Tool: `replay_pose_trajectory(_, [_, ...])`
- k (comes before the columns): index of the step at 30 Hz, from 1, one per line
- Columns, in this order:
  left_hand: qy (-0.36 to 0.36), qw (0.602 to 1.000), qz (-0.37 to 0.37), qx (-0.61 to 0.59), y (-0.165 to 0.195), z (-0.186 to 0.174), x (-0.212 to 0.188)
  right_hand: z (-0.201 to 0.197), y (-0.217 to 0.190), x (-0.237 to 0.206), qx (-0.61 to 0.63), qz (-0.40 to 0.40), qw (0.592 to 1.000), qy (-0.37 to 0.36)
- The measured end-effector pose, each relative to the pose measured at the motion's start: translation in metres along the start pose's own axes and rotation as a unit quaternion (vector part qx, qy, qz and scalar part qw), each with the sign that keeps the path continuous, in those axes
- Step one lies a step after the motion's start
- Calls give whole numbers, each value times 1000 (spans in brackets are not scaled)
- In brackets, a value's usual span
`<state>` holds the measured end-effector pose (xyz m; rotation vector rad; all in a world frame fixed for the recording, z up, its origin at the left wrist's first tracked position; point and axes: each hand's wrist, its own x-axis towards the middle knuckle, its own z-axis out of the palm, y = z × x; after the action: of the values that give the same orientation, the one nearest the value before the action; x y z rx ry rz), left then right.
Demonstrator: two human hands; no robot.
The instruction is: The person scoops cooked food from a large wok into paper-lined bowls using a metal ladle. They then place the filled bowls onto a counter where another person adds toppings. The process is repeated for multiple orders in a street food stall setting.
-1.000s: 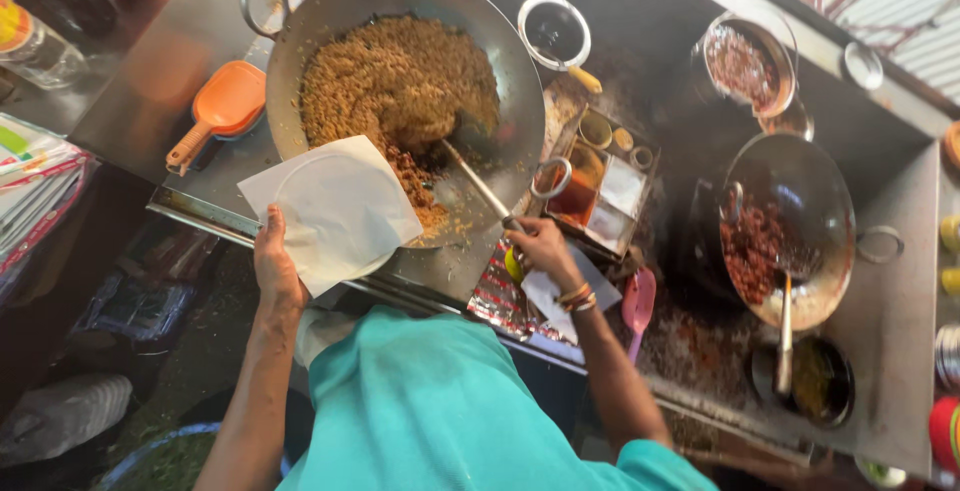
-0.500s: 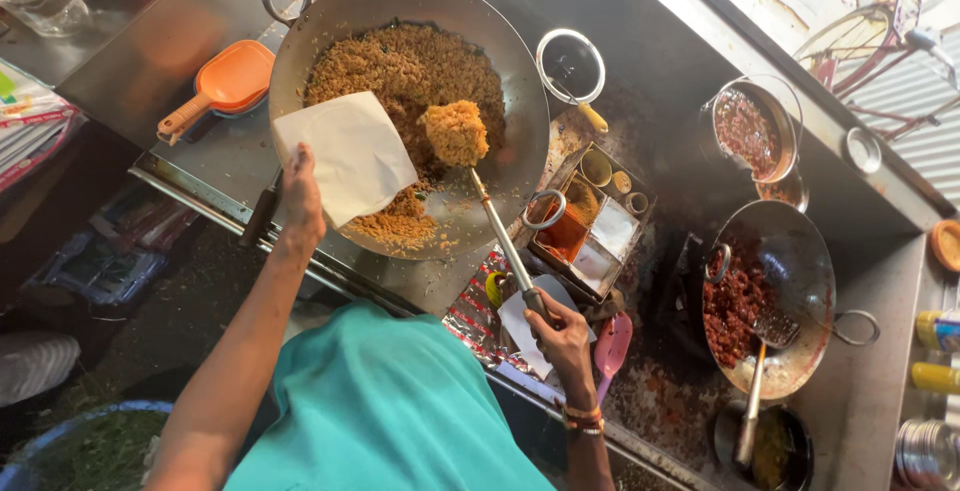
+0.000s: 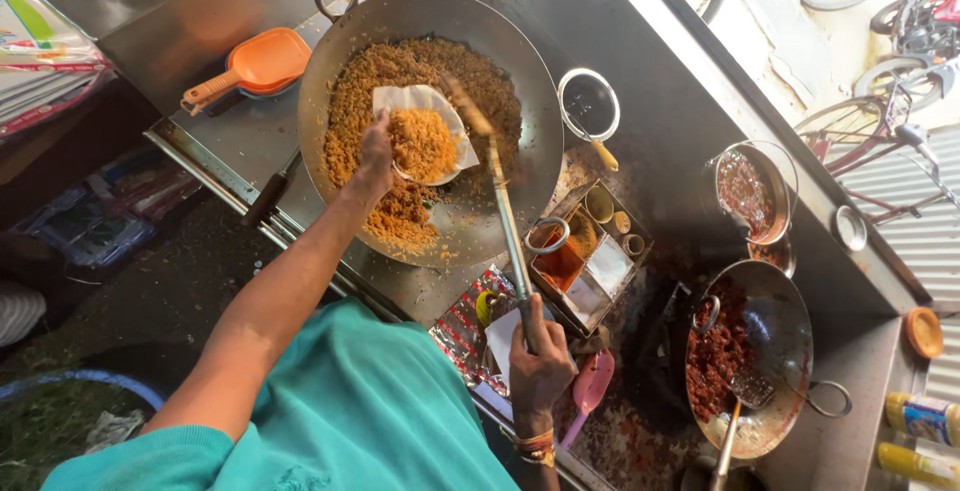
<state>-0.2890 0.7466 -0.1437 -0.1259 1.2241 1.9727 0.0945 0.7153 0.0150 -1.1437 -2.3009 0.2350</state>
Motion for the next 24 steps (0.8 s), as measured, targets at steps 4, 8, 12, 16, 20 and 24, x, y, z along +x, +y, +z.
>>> replay_pose_trajectory(4, [63, 995, -78, -25, 1, -11, 0, -20, 4, 21, 21, 161, 980, -114])
replay_pose_trajectory(8, [5, 996, -25, -85, 11, -30, -6, -35, 23, 49, -44, 209, 951, -221])
replay_pose_trajectory(12, [34, 997, 13, -75, 21, -50, -13, -1, 47, 73, 100, 275, 887, -358])
replay_pose_trajectory(16, [21, 989, 3, -145, 34, -57, -15, 38, 54, 62, 273, 292, 844, -357])
replay_pose_trajectory(20, [22, 992, 34, -120, 49, -66, -25, 21, 57, 47, 231, 315, 863, -320])
replay_pose_trajectory(24, [20, 993, 10, -118, 49, -72, -32, -29, 50, 32, 222, 303, 891, -255])
